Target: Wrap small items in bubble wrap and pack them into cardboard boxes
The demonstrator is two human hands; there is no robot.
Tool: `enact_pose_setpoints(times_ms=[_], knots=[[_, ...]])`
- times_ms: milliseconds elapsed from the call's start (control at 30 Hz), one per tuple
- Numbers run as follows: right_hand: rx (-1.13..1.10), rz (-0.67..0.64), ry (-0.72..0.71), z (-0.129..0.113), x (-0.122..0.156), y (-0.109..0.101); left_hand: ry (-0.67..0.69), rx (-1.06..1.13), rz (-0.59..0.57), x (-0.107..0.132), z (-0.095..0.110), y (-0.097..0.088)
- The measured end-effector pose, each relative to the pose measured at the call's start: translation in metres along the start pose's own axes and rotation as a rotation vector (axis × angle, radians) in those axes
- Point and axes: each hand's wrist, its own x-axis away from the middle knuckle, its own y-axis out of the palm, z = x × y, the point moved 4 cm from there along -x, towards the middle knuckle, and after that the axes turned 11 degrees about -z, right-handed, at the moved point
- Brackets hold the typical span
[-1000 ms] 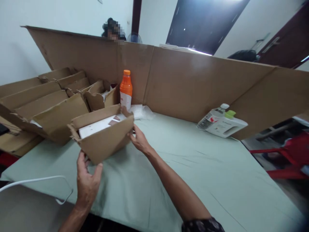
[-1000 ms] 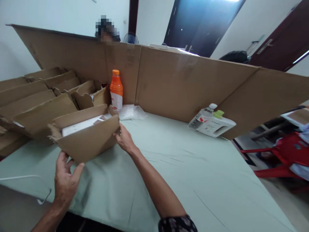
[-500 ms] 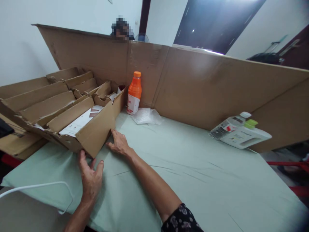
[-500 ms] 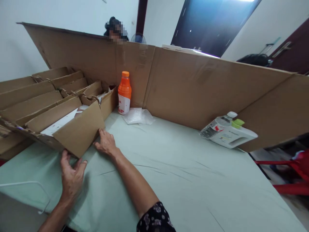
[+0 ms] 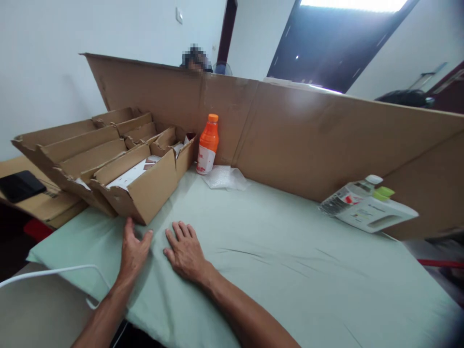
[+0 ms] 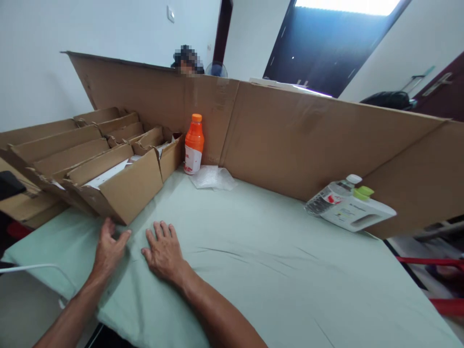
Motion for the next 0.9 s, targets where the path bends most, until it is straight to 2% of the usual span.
enact_pose_setpoints(times_ms=[167,267,433,633,900], knots=[[0.011,0.027,-0.085,-0.021,0.024,0.006,0.028,-0.127,-0.065,0.038,0.009,0.008],[0.016,0.033,-0.098,-0.022,0.027,0.003,0.018,-0.124,-0.056,0.048,0.021,0.005],[-0.028,-0.02,-0.105,-0.019,0.024,0.0,0.003,-0.004,0.004,0.045,0.04,0.002],[-0.102,-0.086,-0.085,-0.021,0.015,-0.001,-0.028,0.12,-0.04,0.034,0.032,-0.001],[-0.112,-0.155,-0.058,-0.024,0.016,-0.006,-0.043,0.296,-0.082,0.036,0.035,-0.003]])
